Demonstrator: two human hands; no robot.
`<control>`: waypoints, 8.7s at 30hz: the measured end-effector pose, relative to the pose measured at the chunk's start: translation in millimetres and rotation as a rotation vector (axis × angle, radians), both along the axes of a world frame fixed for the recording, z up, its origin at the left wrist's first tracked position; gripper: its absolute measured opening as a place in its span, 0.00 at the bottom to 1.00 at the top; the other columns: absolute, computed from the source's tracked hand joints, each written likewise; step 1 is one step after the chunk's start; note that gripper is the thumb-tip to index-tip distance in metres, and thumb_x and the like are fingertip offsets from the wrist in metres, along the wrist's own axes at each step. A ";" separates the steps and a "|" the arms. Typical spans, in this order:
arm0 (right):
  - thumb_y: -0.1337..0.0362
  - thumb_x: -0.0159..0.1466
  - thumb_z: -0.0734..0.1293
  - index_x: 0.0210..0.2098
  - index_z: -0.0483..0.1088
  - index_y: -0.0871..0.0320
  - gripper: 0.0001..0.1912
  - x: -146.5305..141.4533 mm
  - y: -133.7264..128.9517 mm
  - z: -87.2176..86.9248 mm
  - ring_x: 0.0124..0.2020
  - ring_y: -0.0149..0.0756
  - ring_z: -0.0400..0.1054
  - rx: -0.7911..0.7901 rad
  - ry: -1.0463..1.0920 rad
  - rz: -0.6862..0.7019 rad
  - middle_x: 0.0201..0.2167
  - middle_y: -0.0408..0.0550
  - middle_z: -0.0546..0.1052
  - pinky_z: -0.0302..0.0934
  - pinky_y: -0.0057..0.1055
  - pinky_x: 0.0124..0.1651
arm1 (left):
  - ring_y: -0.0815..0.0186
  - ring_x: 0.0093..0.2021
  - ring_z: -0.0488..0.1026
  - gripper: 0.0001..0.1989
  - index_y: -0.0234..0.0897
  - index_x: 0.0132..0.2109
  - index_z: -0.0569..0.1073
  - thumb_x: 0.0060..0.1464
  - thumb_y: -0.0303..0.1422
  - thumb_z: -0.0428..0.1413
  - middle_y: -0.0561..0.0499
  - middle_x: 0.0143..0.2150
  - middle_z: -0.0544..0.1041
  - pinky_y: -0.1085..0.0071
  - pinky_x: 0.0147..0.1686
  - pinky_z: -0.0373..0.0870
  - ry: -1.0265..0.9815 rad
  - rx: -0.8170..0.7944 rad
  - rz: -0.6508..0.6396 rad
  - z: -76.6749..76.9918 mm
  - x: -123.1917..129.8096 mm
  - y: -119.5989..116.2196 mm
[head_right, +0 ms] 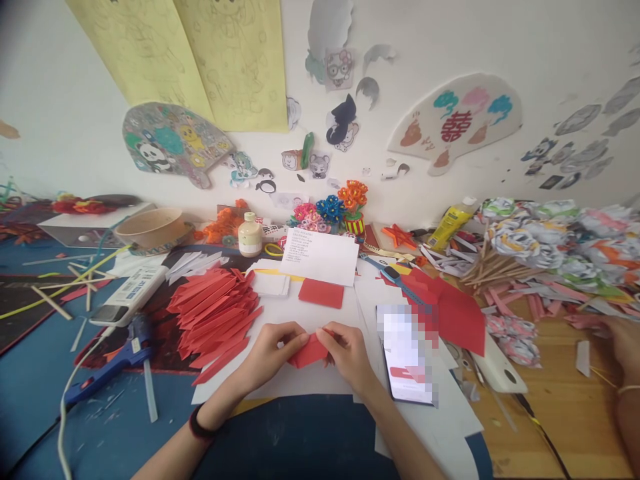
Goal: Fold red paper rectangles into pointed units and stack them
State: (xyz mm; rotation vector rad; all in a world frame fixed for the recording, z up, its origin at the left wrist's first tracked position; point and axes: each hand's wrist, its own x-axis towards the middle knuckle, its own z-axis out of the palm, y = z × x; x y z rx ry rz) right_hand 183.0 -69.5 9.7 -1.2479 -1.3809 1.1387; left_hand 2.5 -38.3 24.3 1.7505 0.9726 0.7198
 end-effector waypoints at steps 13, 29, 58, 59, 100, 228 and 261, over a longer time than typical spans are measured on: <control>0.48 0.64 0.63 0.26 0.70 0.57 0.20 8.3 3.5 4.7 0.20 0.33 0.63 -0.004 -0.058 -0.076 0.19 0.43 0.69 0.57 0.30 0.25 | 0.70 0.26 0.65 0.17 0.33 0.31 0.75 0.57 0.43 0.54 0.51 0.26 0.75 0.75 0.28 0.59 -0.018 -0.014 0.079 -5.5 -9.7 10.7; 0.49 0.66 0.60 0.22 0.66 0.57 0.22 9.5 2.5 3.8 0.22 0.33 0.62 -0.019 -0.075 -0.085 0.17 0.43 0.68 0.55 0.29 0.27 | 0.70 0.26 0.64 0.16 0.35 0.32 0.74 0.61 0.40 0.50 0.52 0.25 0.75 0.75 0.28 0.58 0.055 0.090 0.109 -4.8 -12.6 10.1; 0.64 0.66 0.63 0.50 0.69 0.58 0.13 8.9 -13.7 -18.3 0.46 0.46 0.67 0.612 -1.049 -0.209 0.44 0.54 0.73 0.63 0.42 0.48 | 0.62 0.43 0.69 0.22 0.29 0.65 0.55 0.65 0.23 0.41 0.43 0.47 0.75 0.65 0.43 0.62 0.855 1.060 -0.109 -18.6 -15.4 4.2; 0.65 0.66 0.63 0.49 0.70 0.59 0.13 7.1 -17.5 -20.4 0.45 0.46 0.67 0.645 -1.070 -0.193 0.43 0.55 0.73 0.64 0.42 0.47 | 0.62 0.42 0.69 0.22 0.28 0.65 0.54 0.65 0.22 0.41 0.43 0.45 0.76 0.65 0.43 0.62 0.867 1.075 -0.109 -17.9 -15.8 5.0; 0.61 0.64 0.65 0.34 0.73 0.55 0.06 -3.4 -12.0 -17.1 0.35 0.40 0.71 0.368 -0.560 -0.302 0.32 0.48 0.76 0.68 0.37 0.39 | 0.62 0.39 0.65 0.06 0.40 0.34 0.74 0.59 0.34 0.55 0.52 0.37 0.73 0.64 0.38 0.58 0.509 0.526 0.161 -25.6 -10.2 10.2; 0.70 0.54 0.61 0.44 0.74 0.57 0.19 -17.2 -6.5 -24.4 0.37 0.42 0.65 0.057 -0.460 -0.421 0.27 0.45 0.71 0.62 0.38 0.45 | 0.64 0.39 0.61 0.16 0.53 0.46 0.75 0.65 0.29 0.46 0.51 0.40 0.68 0.65 0.38 0.52 0.652 0.871 -0.143 -22.4 -6.9 22.4; 0.69 0.56 0.61 0.43 0.74 0.57 0.17 -15.9 -6.8 -27.1 0.37 0.42 0.66 0.104 -0.476 -0.426 0.27 0.46 0.71 0.63 0.39 0.45 | 0.62 0.38 0.60 0.12 0.50 0.46 0.75 0.64 0.30 0.48 0.50 0.36 0.70 0.62 0.39 0.52 0.738 0.933 -0.146 -22.2 -31.5 16.8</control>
